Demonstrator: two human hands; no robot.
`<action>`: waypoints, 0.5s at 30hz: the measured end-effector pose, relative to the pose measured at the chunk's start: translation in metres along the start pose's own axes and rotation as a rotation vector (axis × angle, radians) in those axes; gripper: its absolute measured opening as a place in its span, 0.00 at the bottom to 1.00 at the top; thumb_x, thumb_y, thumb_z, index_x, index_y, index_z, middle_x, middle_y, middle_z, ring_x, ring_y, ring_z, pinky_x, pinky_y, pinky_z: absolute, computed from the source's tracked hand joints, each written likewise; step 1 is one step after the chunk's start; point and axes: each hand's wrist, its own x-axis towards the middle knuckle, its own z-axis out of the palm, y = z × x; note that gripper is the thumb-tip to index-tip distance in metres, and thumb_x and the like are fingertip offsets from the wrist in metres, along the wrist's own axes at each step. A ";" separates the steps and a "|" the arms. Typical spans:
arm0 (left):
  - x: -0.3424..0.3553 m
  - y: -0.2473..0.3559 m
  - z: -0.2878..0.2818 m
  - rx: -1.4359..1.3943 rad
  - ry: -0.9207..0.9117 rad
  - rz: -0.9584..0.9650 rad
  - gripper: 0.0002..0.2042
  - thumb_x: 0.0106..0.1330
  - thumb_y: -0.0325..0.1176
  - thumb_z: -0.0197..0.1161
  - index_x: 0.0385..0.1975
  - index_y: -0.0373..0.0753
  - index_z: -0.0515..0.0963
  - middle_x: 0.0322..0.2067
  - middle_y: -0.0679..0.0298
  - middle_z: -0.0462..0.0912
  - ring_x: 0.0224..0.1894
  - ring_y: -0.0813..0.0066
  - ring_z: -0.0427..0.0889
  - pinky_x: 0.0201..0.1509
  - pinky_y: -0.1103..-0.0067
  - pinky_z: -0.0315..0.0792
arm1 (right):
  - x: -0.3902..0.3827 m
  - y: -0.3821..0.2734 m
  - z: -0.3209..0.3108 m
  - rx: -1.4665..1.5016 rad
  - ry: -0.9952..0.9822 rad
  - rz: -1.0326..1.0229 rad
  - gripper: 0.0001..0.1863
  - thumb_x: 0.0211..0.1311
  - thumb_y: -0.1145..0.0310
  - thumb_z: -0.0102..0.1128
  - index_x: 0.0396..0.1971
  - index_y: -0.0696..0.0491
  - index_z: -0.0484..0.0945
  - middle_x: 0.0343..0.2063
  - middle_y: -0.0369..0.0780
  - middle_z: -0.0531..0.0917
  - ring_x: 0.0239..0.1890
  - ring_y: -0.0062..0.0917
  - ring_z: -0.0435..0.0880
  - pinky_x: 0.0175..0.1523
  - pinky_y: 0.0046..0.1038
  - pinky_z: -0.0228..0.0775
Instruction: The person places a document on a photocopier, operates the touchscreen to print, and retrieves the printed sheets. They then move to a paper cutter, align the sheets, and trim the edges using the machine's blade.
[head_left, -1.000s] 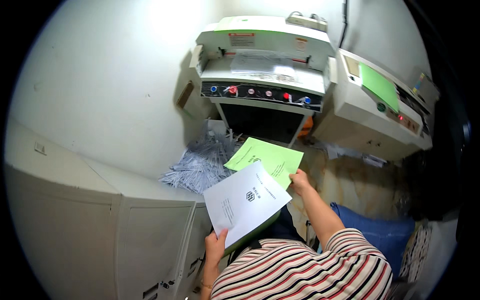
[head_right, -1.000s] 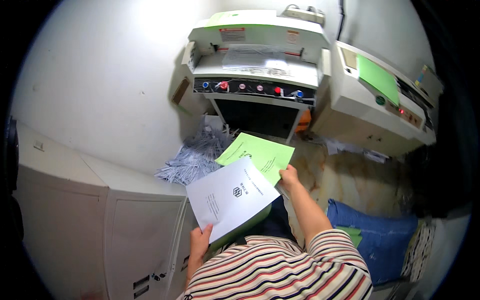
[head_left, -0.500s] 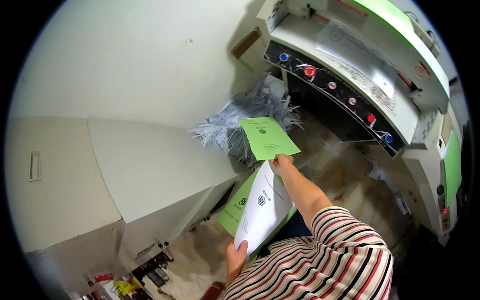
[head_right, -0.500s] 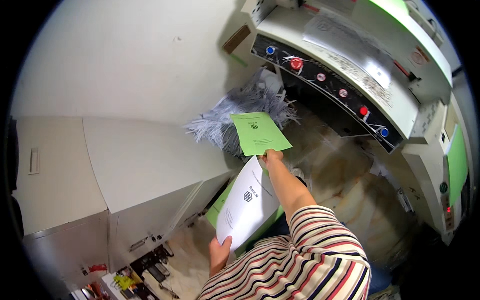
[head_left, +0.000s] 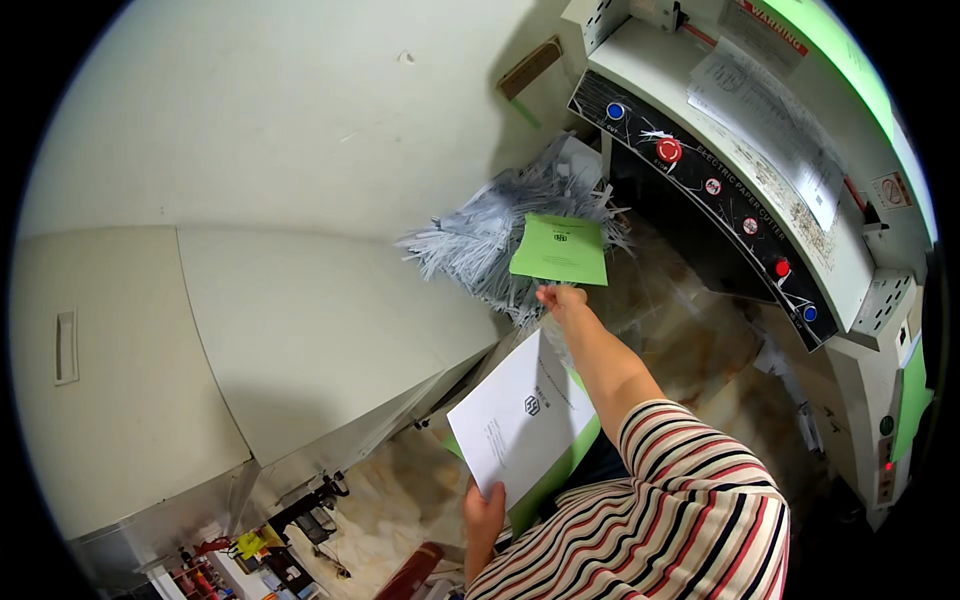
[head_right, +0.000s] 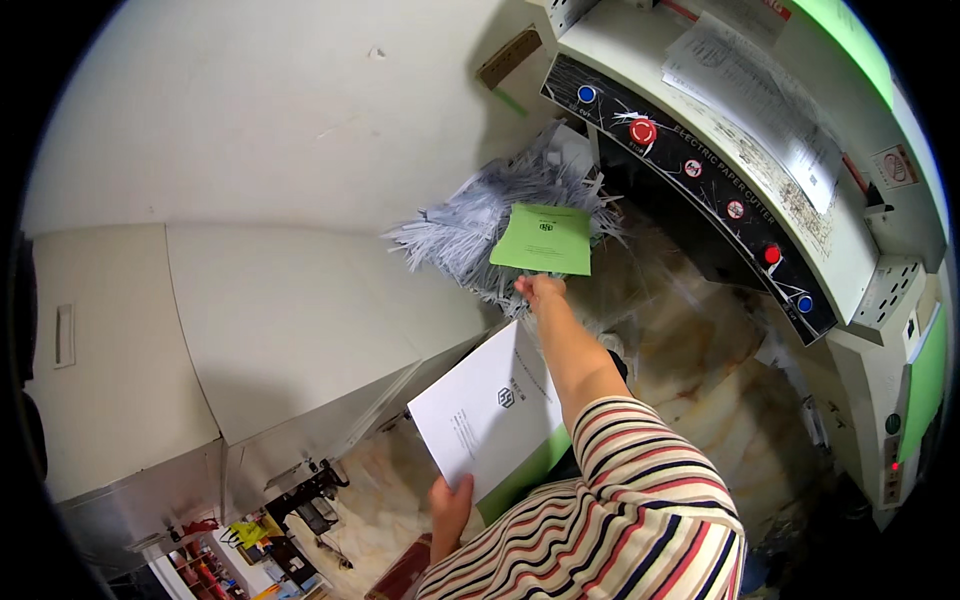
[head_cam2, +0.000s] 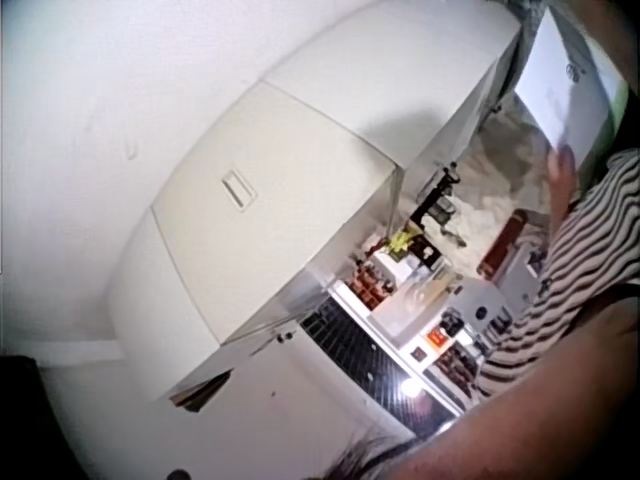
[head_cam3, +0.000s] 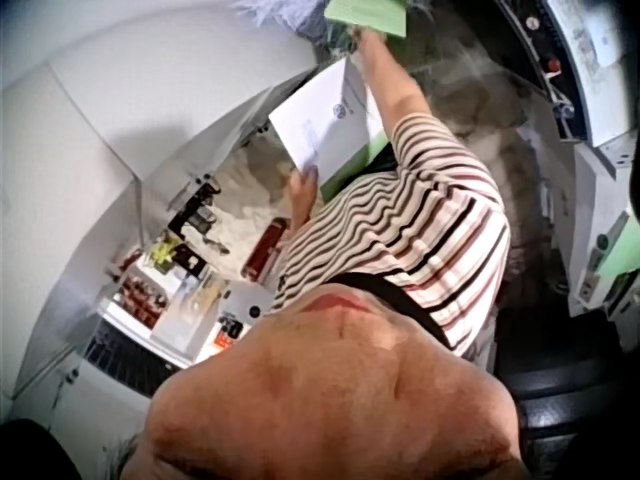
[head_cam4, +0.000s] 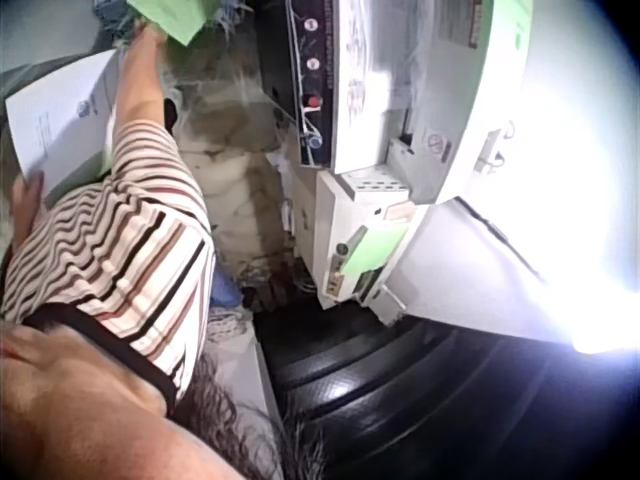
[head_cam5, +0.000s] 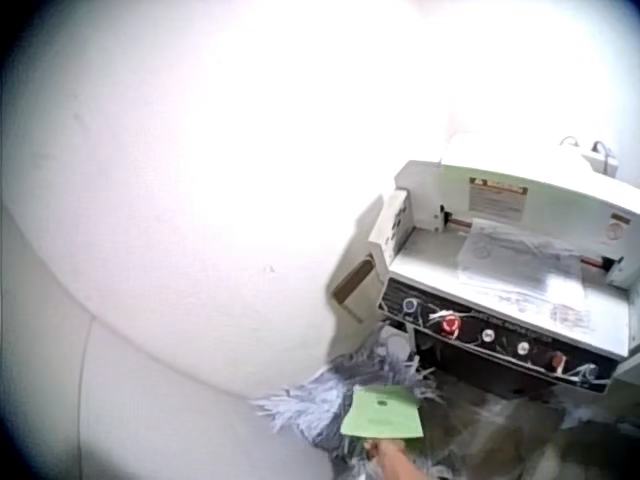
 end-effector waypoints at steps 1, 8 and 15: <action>0.003 0.001 0.000 0.023 0.009 0.025 0.14 0.62 0.28 0.57 0.47 0.30 0.75 0.39 0.54 0.82 0.42 0.68 0.80 0.47 0.73 0.72 | -0.002 -0.004 -0.002 -0.117 -0.072 0.076 0.10 0.56 0.86 0.53 0.39 0.65 0.74 0.38 0.49 0.80 0.34 0.36 0.84 0.36 0.35 0.83; 0.015 0.037 0.001 0.135 0.049 0.100 0.15 0.60 0.29 0.58 0.45 0.30 0.76 0.38 0.48 0.83 0.40 0.56 0.82 0.46 0.69 0.73 | -0.106 -0.064 -0.056 -0.682 -1.133 0.243 0.39 0.67 0.38 0.43 0.64 0.57 0.63 0.57 0.41 0.75 0.58 0.25 0.71 0.63 0.31 0.59; 0.018 0.084 -0.014 0.130 -0.011 0.315 0.14 0.59 0.26 0.60 0.43 0.26 0.77 0.38 0.53 0.84 0.41 0.70 0.81 0.48 0.74 0.73 | -0.212 -0.140 -0.112 -0.935 -1.170 -0.045 0.29 0.53 0.62 0.72 0.53 0.57 0.72 0.46 0.35 0.80 0.49 0.18 0.75 0.56 0.24 0.67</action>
